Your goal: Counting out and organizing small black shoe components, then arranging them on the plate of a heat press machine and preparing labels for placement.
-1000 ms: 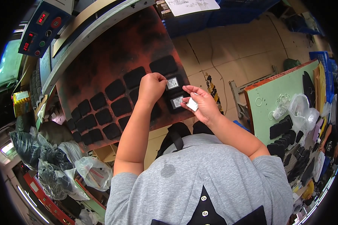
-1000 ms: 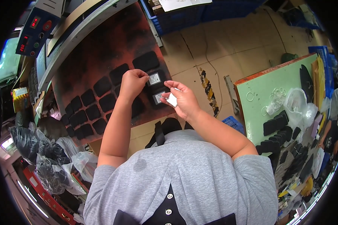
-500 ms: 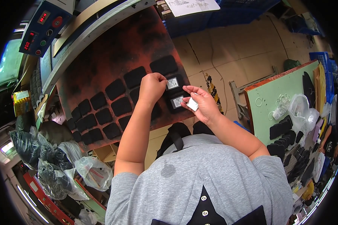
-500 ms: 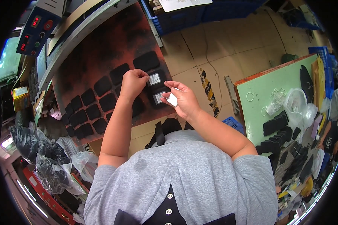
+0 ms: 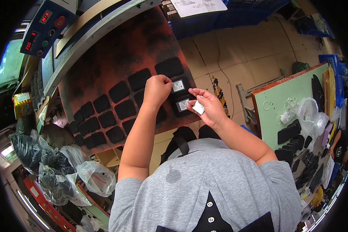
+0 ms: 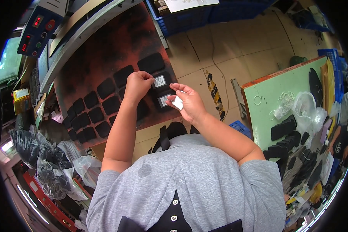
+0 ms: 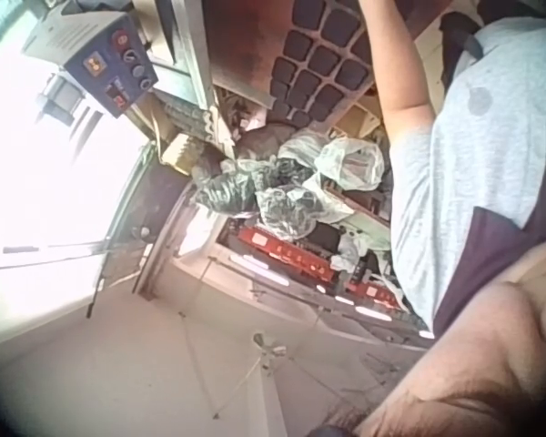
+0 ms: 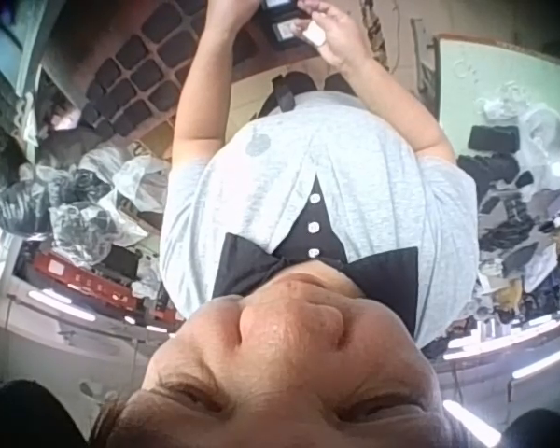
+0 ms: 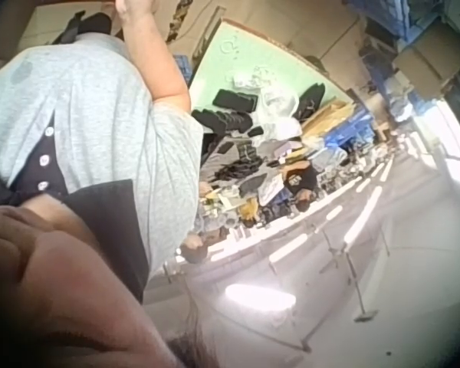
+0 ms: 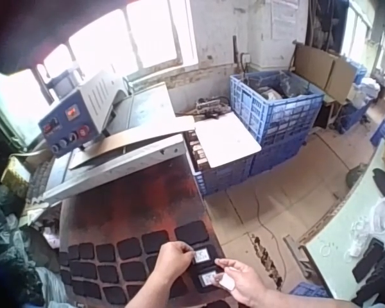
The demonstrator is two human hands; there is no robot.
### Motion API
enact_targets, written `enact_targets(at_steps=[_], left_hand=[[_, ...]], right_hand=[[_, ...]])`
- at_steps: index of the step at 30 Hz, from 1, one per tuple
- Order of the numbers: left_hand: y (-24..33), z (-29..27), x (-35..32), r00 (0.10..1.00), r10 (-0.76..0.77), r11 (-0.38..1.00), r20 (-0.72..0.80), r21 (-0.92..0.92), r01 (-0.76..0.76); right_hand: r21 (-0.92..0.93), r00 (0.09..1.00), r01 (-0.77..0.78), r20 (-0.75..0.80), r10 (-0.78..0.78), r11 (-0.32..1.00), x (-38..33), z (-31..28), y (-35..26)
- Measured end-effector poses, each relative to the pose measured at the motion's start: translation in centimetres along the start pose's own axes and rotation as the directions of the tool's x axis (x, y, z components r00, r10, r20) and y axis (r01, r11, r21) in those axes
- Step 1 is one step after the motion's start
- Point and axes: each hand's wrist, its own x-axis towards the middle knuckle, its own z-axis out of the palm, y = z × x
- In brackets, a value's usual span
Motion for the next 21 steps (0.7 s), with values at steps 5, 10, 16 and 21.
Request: enact_targets(at_steps=[5,10,16,21], left_hand=[[-0.05,0.02,-0.01,1.000,0.009,1.000,-0.009,0.003,-0.009],[-0.10,0.04,0.03,1.000,0.001,1.000,-0.005,0.006,-0.001],[-0.12,0.04,0.01,1.000,0.002,1.000,-0.008,0.011,-0.001],[-0.05,0.07,0.02,1.000,-0.012,1.000,-0.002,0.015,0.012]], right_hand=[[0.013,1.000,0.001,-0.002,0.000,1.000,0.07,-0.05,0.06],[-0.003,1.000,-0.003,-0.006,0.003,1.000,0.09,0.00,0.07],[-0.002,1.000,-0.006,-0.015,0.006,1.000,0.01,0.14,0.02],[-0.002,0.999,-0.011,0.032,0.011,1.000,0.05,0.59,0.09]])
